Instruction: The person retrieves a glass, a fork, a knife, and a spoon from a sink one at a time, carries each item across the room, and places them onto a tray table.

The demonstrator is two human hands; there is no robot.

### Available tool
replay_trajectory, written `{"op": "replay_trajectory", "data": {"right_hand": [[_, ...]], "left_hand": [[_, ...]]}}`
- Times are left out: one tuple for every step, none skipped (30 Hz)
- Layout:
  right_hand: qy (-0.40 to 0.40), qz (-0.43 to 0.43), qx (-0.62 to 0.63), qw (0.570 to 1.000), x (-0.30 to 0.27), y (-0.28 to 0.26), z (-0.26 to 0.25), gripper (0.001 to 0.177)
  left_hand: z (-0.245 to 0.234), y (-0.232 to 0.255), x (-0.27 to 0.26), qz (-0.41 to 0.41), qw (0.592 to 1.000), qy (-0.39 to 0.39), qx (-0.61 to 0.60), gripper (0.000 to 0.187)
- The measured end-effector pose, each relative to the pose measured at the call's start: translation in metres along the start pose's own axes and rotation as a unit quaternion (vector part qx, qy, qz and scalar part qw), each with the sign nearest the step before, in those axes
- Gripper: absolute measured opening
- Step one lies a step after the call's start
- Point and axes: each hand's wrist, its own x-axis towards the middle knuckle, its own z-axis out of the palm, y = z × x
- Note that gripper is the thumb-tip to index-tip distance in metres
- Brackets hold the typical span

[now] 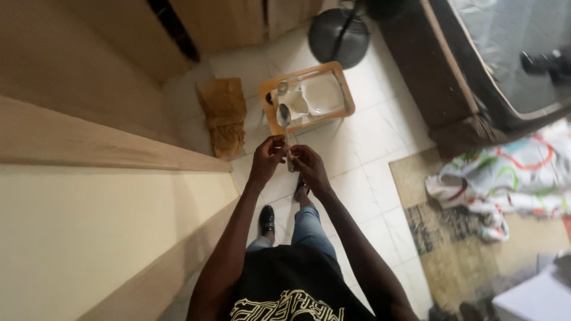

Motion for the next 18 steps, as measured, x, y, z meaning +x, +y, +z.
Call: {"op": "replay_trajectory", "data": {"right_hand": [[-0.014,0.007,-0.003,1.000,0.011,0.005,-0.004,0.032],[-0.008,0.014,-0.026,1.000,0.025,0.008,-0.009,0.032],[-0.003,0.021,-0.049,0.999,0.042,0.009,-0.016,0.031],[-0.012,0.029,-0.051,0.998,0.055,0.010,-0.023,0.031],[-0.020,0.021,-0.047,0.998,0.068,0.010,-0.030,0.032],[-0.023,0.017,-0.041,0.999,0.078,0.013,-0.037,0.034],[-0.028,0.027,-0.043,0.998,0.088,0.015,-0.042,0.034],[-0.029,0.045,-0.048,0.997,0.100,0.016,-0.049,0.033],[-0.030,0.062,-0.054,0.996,0.110,0.017,-0.057,0.032],[-0.029,0.068,-0.055,0.996,0.120,0.021,-0.065,0.032],[-0.033,0.088,-0.059,0.994,0.128,0.027,-0.072,0.032],[-0.040,0.105,-0.061,0.992,0.142,0.033,-0.075,0.032],[-0.042,0.106,-0.061,0.992,0.154,0.040,-0.080,0.032],[-0.048,0.126,-0.036,0.990,0.163,0.048,-0.086,0.031],[-0.053,0.146,-0.011,0.988,0.172,0.058,-0.092,0.030],[-0.053,0.153,-0.010,0.987,0.179,0.069,-0.095,0.030],[-0.063,0.161,0.000,0.985,0.187,0.081,-0.098,0.029],[-0.071,0.167,0.012,0.983,0.195,0.093,-0.101,0.029]], "left_hand": [[0.000,-0.006,0.005,-0.003,1.000,0.015,-0.004,0.040],[0.003,-0.010,0.014,-0.027,0.999,0.022,0.002,0.039],[0.005,-0.012,0.027,-0.052,0.998,0.028,0.007,0.037],[0.008,-0.016,0.037,-0.057,0.998,0.038,0.002,0.037],[0.011,-0.021,0.048,-0.050,0.998,0.046,-0.015,0.038],[0.014,-0.027,0.057,-0.046,0.997,0.049,-0.032,0.038],[0.017,-0.032,0.066,-0.055,0.996,0.055,-0.036,0.038],[0.021,-0.036,0.078,-0.062,0.995,0.069,-0.035,0.038],[0.027,-0.040,0.089,-0.069,0.994,0.083,-0.034,0.037],[0.032,-0.045,0.099,-0.074,0.993,0.083,-0.037,0.037],[0.038,-0.050,0.107,-0.085,0.990,0.098,-0.046,0.037],[0.037,-0.054,0.118,-0.092,0.988,0.115,-0.052,0.038],[0.037,-0.058,0.130,-0.093,0.987,0.117,-0.052,0.038],[0.039,-0.062,0.137,-0.103,0.985,0.125,-0.053,0.035],[0.039,-0.069,0.144,-0.113,0.983,0.133,-0.053,0.032],[0.037,-0.078,0.152,-0.121,0.982,0.136,-0.053,0.032],[0.034,-0.090,0.162,-0.115,0.982,0.139,-0.060,0.032],[0.030,-0.103,0.172,-0.110,0.982,0.142,-0.065,0.033]]}}
